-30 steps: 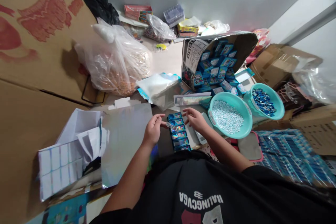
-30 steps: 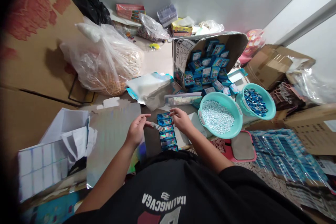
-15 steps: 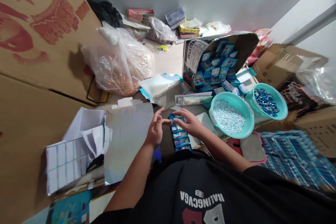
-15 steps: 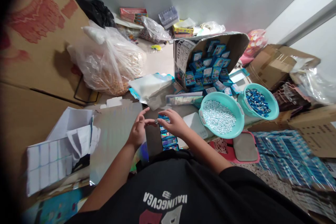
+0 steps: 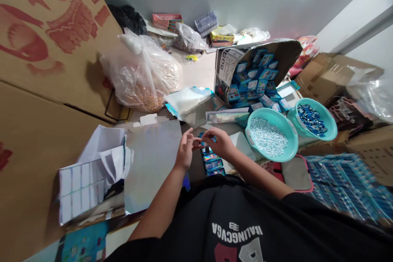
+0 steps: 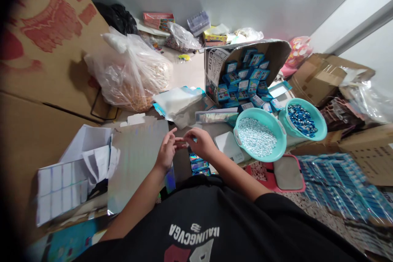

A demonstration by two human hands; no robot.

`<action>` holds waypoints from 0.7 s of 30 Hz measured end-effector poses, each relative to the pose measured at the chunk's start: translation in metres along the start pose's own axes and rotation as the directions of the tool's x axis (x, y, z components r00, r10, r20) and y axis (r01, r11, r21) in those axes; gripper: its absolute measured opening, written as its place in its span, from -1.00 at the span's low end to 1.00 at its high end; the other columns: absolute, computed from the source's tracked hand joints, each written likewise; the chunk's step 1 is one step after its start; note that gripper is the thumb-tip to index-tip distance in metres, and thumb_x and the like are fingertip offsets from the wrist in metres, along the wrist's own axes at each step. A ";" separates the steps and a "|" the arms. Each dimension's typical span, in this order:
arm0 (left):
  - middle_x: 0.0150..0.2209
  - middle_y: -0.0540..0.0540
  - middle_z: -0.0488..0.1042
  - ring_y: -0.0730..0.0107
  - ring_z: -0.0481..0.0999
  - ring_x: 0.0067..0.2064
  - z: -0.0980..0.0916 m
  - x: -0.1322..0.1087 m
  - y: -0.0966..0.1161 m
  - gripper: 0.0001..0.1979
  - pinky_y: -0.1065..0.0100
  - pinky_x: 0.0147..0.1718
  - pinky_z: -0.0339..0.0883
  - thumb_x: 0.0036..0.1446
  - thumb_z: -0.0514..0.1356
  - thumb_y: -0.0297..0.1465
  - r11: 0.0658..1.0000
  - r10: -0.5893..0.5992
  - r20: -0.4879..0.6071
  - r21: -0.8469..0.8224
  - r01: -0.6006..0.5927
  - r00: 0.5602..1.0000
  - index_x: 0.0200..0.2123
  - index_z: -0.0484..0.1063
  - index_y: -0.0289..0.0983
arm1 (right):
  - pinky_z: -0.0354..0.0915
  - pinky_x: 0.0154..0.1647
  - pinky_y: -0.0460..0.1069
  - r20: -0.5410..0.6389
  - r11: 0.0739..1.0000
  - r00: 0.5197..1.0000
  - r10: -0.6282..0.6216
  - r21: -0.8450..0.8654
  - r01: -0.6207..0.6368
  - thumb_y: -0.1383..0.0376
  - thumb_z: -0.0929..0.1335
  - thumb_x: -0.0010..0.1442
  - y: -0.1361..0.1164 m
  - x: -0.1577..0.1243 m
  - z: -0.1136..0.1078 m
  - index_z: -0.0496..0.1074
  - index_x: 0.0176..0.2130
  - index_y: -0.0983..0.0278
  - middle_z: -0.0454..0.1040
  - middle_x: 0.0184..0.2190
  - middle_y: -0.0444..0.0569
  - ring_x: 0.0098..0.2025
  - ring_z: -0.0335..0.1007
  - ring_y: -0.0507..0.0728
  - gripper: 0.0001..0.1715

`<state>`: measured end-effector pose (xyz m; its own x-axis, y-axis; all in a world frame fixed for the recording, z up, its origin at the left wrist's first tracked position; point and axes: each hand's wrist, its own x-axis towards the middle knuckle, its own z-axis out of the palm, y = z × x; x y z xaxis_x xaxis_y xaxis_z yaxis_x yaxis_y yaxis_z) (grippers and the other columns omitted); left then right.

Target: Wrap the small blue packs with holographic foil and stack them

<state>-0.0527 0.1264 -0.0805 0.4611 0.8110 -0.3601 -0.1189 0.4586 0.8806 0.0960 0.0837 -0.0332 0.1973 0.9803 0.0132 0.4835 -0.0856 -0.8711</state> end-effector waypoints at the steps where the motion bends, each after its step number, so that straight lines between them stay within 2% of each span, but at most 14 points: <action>1: -0.15 -0.18 0.56 0.27 0.58 -0.24 0.002 0.001 -0.005 -0.20 0.24 -0.16 0.41 0.01 0.22 0.10 1.000 -0.004 0.022 -0.015 0.005 1.000 0.20 0.23 -0.26 | 0.26 -0.29 -0.04 -0.070 0.994 0.995 0.074 0.091 -0.067 0.26 0.39 0.13 0.001 0.001 0.003 0.50 -0.39 0.26 0.49 -0.45 -0.07 -0.37 0.37 0.08 -0.88; 3: -0.08 -0.20 0.55 0.24 0.56 -0.12 0.005 0.002 -0.015 -0.27 0.26 -0.08 0.39 -0.10 0.35 0.01 1.000 -0.012 0.084 -0.003 0.012 0.996 0.07 0.36 -0.27 | 0.28 -0.33 -0.04 -0.168 0.937 0.952 0.255 0.287 -0.200 0.18 0.43 0.06 0.004 0.002 0.008 0.49 -0.40 0.28 0.50 -0.47 -0.07 -0.41 0.38 0.08 -0.80; 6: -0.21 -0.16 0.59 0.22 0.56 -0.16 0.008 0.003 -0.027 -0.48 0.23 -0.08 0.38 -0.11 0.37 -0.08 0.999 -0.035 0.107 0.028 0.032 0.994 -0.15 0.47 -0.30 | 0.28 -0.39 -0.05 -0.199 0.825 0.881 0.430 0.483 -0.294 0.12 0.50 -0.09 0.012 0.005 0.017 0.44 -0.45 0.29 0.47 -0.53 -0.10 -0.47 0.36 0.06 -0.69; 10: -0.41 -0.07 0.56 0.30 0.54 -0.28 0.005 0.010 -0.036 -0.66 0.24 -0.10 0.35 0.02 0.28 -0.14 0.998 -0.035 0.038 0.057 0.033 0.999 -0.27 0.52 -0.30 | 0.24 -0.42 -0.07 -0.196 0.765 0.854 0.482 0.570 -0.301 0.08 0.53 -0.18 0.024 0.004 0.025 0.41 -0.49 0.29 0.42 -0.56 -0.15 -0.50 0.31 0.02 -0.60; 15: -0.43 -0.06 0.54 0.28 0.53 -0.31 0.001 0.015 -0.036 -0.74 0.27 -0.22 0.37 -0.05 0.28 -0.19 0.995 -0.094 -0.004 0.034 0.094 0.996 -0.39 0.52 -0.27 | 0.22 -0.45 -0.08 -0.156 0.707 0.818 0.554 0.606 -0.364 0.02 0.54 -0.21 0.036 -0.002 0.031 0.40 -0.48 0.28 0.42 -0.57 -0.16 -0.52 0.28 0.00 -0.54; 18: -0.40 -0.11 0.57 0.21 0.55 -0.31 0.001 0.012 -0.032 -0.67 0.21 -0.24 0.40 -0.01 0.19 -0.11 0.988 -0.150 0.032 -0.020 0.151 0.988 -0.38 0.53 -0.27 | 0.21 -0.46 -0.09 -0.133 0.663 0.812 0.568 0.659 -0.355 0.00 0.54 -0.22 0.042 -0.006 0.033 0.37 -0.48 0.27 0.40 -0.57 -0.17 -0.52 0.26 -0.01 -0.51; 21: -0.32 -0.20 0.59 0.16 0.57 -0.29 -0.002 0.009 -0.027 -0.48 0.14 -0.24 0.43 0.04 0.05 0.02 0.978 -0.189 0.095 -0.069 0.196 0.977 -0.35 0.55 -0.30 | 0.23 -0.45 -0.08 -0.137 0.664 0.815 0.563 0.662 -0.348 0.02 0.55 -0.24 0.043 -0.008 0.033 0.35 -0.48 0.25 0.38 -0.58 -0.19 -0.53 0.26 -0.01 -0.51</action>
<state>-0.0469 0.1219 -0.1080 0.5564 0.6714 -0.4895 -0.0862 0.6326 0.7697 0.0869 0.0781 -0.0876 0.5496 0.7265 -0.4125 -0.3121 -0.2795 -0.9080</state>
